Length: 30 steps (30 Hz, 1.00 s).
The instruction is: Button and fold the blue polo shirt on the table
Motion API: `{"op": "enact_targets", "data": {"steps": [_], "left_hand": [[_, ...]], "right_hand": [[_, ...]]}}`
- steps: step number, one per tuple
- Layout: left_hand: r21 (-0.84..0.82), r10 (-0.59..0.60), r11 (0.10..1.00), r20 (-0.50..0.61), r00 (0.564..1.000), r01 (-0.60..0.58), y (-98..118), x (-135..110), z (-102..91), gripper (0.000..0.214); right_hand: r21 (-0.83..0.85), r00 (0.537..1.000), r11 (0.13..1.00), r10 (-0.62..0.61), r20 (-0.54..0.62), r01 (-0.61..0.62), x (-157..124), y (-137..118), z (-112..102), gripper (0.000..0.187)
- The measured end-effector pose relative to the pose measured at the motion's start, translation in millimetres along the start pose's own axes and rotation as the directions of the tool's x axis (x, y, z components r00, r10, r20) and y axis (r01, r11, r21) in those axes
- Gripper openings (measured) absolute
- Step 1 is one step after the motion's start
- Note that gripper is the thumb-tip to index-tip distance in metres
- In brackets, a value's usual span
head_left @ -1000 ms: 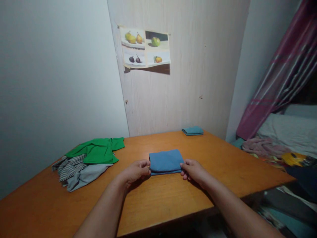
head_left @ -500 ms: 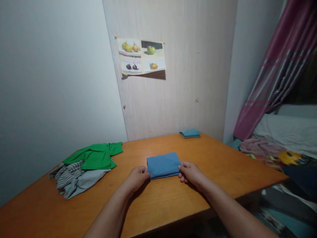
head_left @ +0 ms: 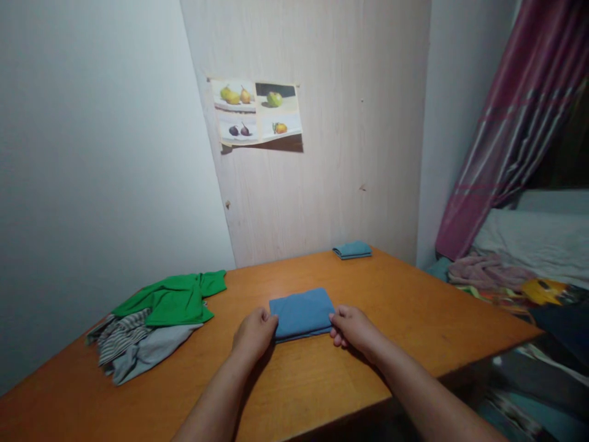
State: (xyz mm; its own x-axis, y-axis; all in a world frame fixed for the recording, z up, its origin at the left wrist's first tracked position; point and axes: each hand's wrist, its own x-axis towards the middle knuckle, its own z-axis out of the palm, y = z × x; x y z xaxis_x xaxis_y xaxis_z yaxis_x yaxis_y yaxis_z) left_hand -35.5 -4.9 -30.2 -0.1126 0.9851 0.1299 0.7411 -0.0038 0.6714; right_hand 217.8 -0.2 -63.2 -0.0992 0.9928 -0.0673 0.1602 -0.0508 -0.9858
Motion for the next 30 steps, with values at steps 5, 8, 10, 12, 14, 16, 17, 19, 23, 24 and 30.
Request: {"op": "enact_targets", "data": {"steps": [5,8,10,12,14,16,17,19,23,24,30], "left_hand": [[0.336,0.355,0.907,-0.291,0.888,-0.252,25,7,4.3,0.026],[0.458,0.434,0.829,-0.167,0.885,-0.320,40,14,16.3,0.036],[0.532,0.444,0.775,-0.072,0.893,-0.342,46,18,26.2,0.044],[0.578,0.424,0.737,0.010,0.906,-0.351,46,19,35.8,0.054],[0.595,0.389,0.723,0.068,0.919,-0.351,41,18,43.5,0.065],[0.598,0.367,0.722,0.093,0.926,-0.346,35,17,48.4,0.072],[0.599,0.363,0.722,0.098,0.927,-0.346,32,16,49.7,0.074],[0.600,0.356,0.722,0.104,0.929,-0.344,29,15,50.7,0.076],[0.615,0.355,0.709,0.111,0.928,-0.344,29,15,50.4,0.078],[0.619,0.355,0.706,0.113,0.928,-0.345,30,15,50.5,0.078],[0.622,0.350,0.703,0.119,0.929,-0.344,27,15,51.5,0.076]], "right_hand": [[0.025,1.000,1.000,-0.001,0.005,0.001,-2,-4,1,0.024],[0.034,1.000,0.999,0.023,0.010,-0.024,-4,-8,2,0.025],[0.040,0.999,0.998,0.040,0.017,-0.040,-5,-9,2,0.025],[0.060,0.999,0.997,0.043,0.028,-0.045,-6,-9,1,0.023],[0.121,0.998,0.992,0.041,0.044,-0.047,-7,-7,-3,0.018],[0.197,0.997,0.979,0.049,0.065,-0.061,-7,-4,-10,0.013],[0.224,0.996,0.972,0.055,0.071,-0.069,-7,-3,-15,0.012],[0.238,0.996,0.968,0.061,0.063,-0.075,-4,-3,-27,0.012],[0.192,0.999,0.980,0.050,-0.015,-0.047,11,-17,-49,0.012],[0.183,0.999,0.983,0.038,-0.029,-0.032,17,-23,-53,0.011],[0.091,0.998,0.994,-0.067,-0.016,0.068,68,-60,-51,0.013]]}}
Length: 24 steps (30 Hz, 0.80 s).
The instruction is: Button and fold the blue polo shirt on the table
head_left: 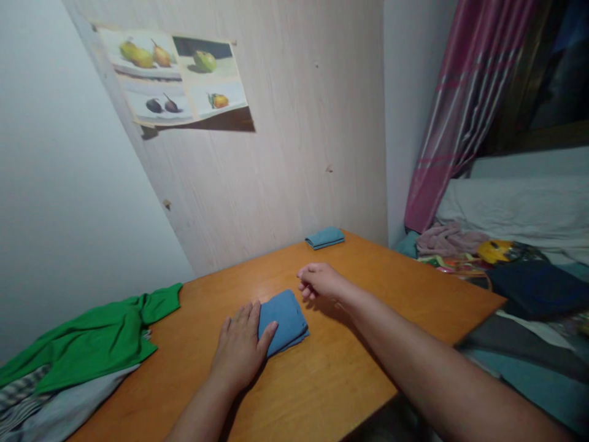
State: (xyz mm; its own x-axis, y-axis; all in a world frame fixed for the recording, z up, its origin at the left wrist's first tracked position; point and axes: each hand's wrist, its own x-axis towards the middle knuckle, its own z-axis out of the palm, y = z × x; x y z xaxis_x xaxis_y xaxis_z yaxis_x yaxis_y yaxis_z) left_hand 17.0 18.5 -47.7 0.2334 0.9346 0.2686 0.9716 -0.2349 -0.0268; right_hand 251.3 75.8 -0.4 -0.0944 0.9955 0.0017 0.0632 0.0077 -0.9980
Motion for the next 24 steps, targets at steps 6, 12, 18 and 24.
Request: {"op": "enact_targets", "data": {"steps": [6,12,18,24], "left_hand": [[0.007,-0.001,1.000,-0.005,1.000,0.001,-3,-1,2.3,0.077],[0.006,0.002,1.000,0.013,1.000,-0.002,-3,-1,2.9,0.077],[-0.040,0.014,0.999,0.021,1.000,-0.013,-4,-3,1.0,0.078],[-0.069,0.046,0.997,0.057,0.997,-0.042,-19,-1,-6.3,0.072]], "right_hand": [[-0.097,0.997,0.994,-0.059,-0.046,0.055,35,17,23,0.016],[-0.287,0.973,0.930,-0.224,0.049,0.228,38,47,26,0.026],[-0.299,0.971,0.934,-0.141,0.192,0.194,29,43,24,0.054],[-0.399,0.946,0.896,-0.064,0.318,0.194,17,31,19,0.014]]}}
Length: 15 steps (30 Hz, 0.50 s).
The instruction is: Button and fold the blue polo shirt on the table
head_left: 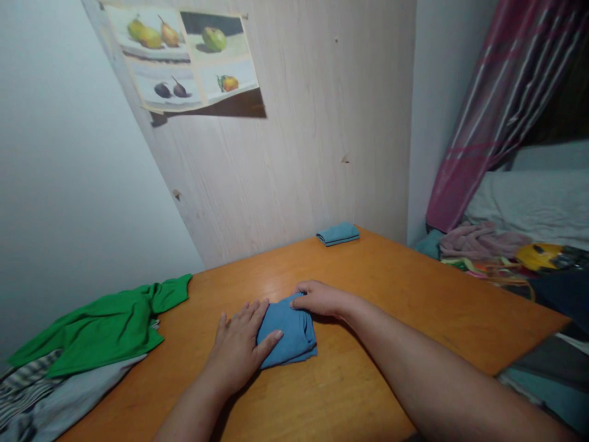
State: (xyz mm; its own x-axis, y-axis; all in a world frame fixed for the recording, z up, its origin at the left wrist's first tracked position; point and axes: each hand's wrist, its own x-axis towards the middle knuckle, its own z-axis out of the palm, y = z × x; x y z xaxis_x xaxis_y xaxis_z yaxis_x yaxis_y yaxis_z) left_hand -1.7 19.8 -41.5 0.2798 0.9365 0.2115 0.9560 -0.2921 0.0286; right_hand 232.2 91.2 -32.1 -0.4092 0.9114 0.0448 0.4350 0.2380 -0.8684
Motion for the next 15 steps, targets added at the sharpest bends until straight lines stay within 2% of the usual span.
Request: {"op": "enact_targets", "data": {"steps": [2,5,7,9,12,15], "left_hand": [[0.039,-0.022,0.999,-0.028,0.999,0.023,-5,0,-4.9,0.068],[0.080,-0.053,0.995,-0.109,0.993,0.062,-7,-1,-12.2,0.055],[0.030,-0.064,0.997,-0.139,0.988,0.069,-3,-3,-15.9,0.047],[-0.089,-0.073,0.994,-0.139,0.988,0.061,4,-4,-18.1,0.043],[-0.246,-0.069,0.969,-0.144,0.987,0.032,20,-8,-18.1,0.046],[-0.283,-0.053,0.959,-0.154,0.987,0.007,34,-11,-14.1,0.051]], "right_hand": [[0.001,0.998,0.998,0.056,0.024,-0.056,-4,-3,1,0.014],[0.042,0.985,0.991,0.118,0.125,-0.124,-12,-8,7,0.029],[0.099,0.967,0.986,0.106,0.233,-0.132,-16,-13,8,0.040],[0.143,0.950,0.980,0.089,0.300,-0.137,-19,-16,6,0.044],[0.110,0.957,0.985,0.095,0.273,-0.129,-20,-17,-2,0.026],[0.083,0.957,0.994,0.045,0.286,-0.072,-19,-13,-9,0.010]]}}
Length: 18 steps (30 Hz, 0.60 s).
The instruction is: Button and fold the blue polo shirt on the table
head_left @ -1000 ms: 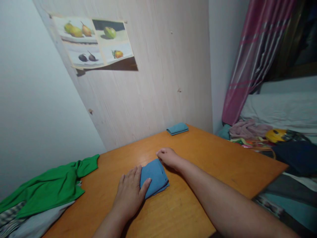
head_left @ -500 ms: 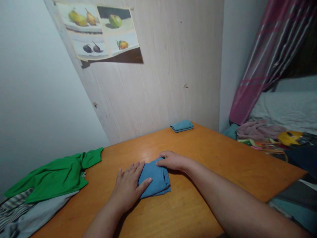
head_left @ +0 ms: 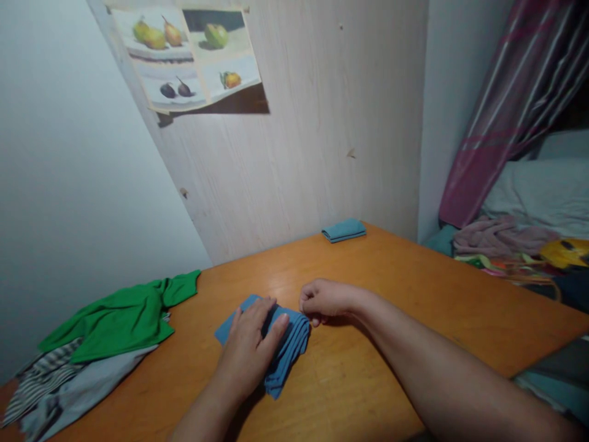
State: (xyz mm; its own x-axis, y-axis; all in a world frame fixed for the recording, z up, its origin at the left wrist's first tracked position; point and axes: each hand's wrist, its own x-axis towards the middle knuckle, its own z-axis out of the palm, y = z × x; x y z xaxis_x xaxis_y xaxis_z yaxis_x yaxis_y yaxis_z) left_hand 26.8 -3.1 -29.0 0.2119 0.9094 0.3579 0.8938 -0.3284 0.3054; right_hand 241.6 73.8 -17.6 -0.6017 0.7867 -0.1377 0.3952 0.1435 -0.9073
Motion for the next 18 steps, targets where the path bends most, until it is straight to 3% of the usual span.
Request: {"op": "enact_targets", "data": {"steps": [6,13,18], "left_hand": [[0.088,-0.003,0.996,0.094,0.996,-0.006,9,-5,10.4,0.066],[0.114,0.034,0.992,0.204,0.978,-0.058,-2,-5,-0.3,0.064],[0.121,0.030,0.991,0.252,0.967,-0.062,-13,-6,-10.3,0.061]], "right_hand": [[0.059,0.988,0.994,-0.100,0.121,0.094,-1,4,-1,0.012],[0.108,0.979,0.989,-0.122,0.164,0.106,-2,7,3,0.013],[-0.062,0.973,0.979,-0.186,0.135,0.196,-5,3,12,0.012]]}}
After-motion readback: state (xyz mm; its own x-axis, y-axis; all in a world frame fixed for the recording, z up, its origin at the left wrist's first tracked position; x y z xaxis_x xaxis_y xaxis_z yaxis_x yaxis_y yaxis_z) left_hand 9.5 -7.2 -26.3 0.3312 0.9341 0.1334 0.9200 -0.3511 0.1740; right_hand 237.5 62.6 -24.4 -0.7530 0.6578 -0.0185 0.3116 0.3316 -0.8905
